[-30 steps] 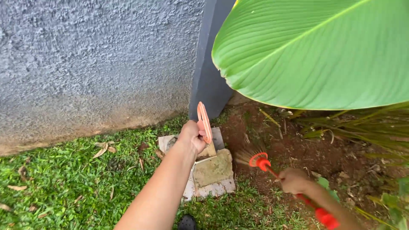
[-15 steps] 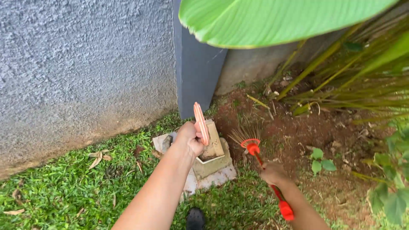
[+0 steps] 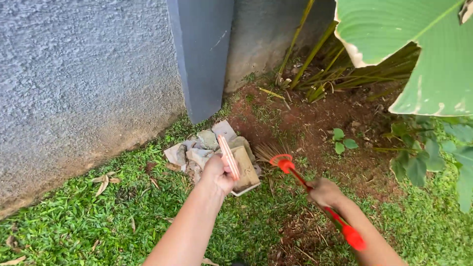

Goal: Sweeping or raking garden debris and leaves into a hand dustpan.

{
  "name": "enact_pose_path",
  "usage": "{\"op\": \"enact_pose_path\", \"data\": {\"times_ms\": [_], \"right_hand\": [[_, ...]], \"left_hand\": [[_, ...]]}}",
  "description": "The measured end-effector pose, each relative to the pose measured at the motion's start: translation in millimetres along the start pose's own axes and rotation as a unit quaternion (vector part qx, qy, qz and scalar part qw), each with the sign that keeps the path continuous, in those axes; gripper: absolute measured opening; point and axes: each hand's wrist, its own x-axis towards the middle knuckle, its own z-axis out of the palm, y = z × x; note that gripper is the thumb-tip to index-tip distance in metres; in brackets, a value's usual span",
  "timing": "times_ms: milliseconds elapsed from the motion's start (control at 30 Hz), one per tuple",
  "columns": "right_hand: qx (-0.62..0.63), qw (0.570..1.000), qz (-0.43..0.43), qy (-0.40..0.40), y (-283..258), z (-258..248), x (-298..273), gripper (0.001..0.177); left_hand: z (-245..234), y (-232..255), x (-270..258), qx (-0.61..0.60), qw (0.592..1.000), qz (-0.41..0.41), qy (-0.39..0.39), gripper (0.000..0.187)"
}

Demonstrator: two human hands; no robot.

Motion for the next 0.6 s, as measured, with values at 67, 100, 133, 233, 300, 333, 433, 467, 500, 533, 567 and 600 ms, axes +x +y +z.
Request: {"op": "enact_pose_path", "data": {"times_ms": [67, 100, 133, 233, 300, 333, 433, 467, 500, 533, 567, 600], "right_hand": [[0.104, 0.992, 0.055, -0.036, -24, 12, 31, 0.036], [0.105, 0.992, 0.051, -0.036, -26, 22, 47, 0.036], [0.078, 0.996, 0.016, -0.031, -28, 35, 63, 0.032], [0.009, 0.998, -0.018, -0.054, -21, 69, 96, 0.030], [-0.040, 0.996, -0.010, -0.084, -2, 84, 67, 0.030], [0.015, 0.996, 0.016, -0.081, 1, 73, 44, 0.035], [0.033, 0.994, 0.030, -0.100, 35, 24, -8, 0.038], [-0.001, 0.992, 0.009, -0.125, 46, 8, -20, 0.034], [-0.002, 0.992, 0.010, -0.126, 60, -2, -22, 0.034], [0.020, 0.992, 0.018, -0.126, 74, -9, -21, 0.036], [0.042, 0.991, 0.026, -0.126, 87, -16, -21, 0.038], [0.044, 0.991, 0.028, -0.127, 79, -17, -21, 0.038]], "left_hand": [[2, -7, -9, -0.026, 0.998, -0.002, 0.054, 0.016], [-2, -10, -4, -0.025, 0.998, 0.002, 0.054, 0.016], [-7, -15, -1, -0.012, 0.998, -0.006, 0.067, 0.016], [-32, -31, 15, -0.002, 0.998, -0.010, 0.062, 0.016], [-52, -52, 12, -0.010, 0.999, -0.014, 0.043, 0.015], [-48, -55, 14, -0.027, 0.997, -0.029, 0.060, 0.015], [-57, -75, 29, -0.052, 0.996, -0.053, 0.054, 0.016], [-64, -81, 35, -0.057, 0.996, -0.052, 0.035, 0.016], [-58, -83, 33, -0.058, 0.996, -0.053, 0.036, 0.016], [-52, -85, 32, -0.043, 0.995, -0.043, 0.084, 0.022], [-47, -87, 31, -0.028, 0.990, -0.032, 0.132, 0.029], [-51, -89, 43, -0.025, 0.990, -0.034, 0.133, 0.029]]}}
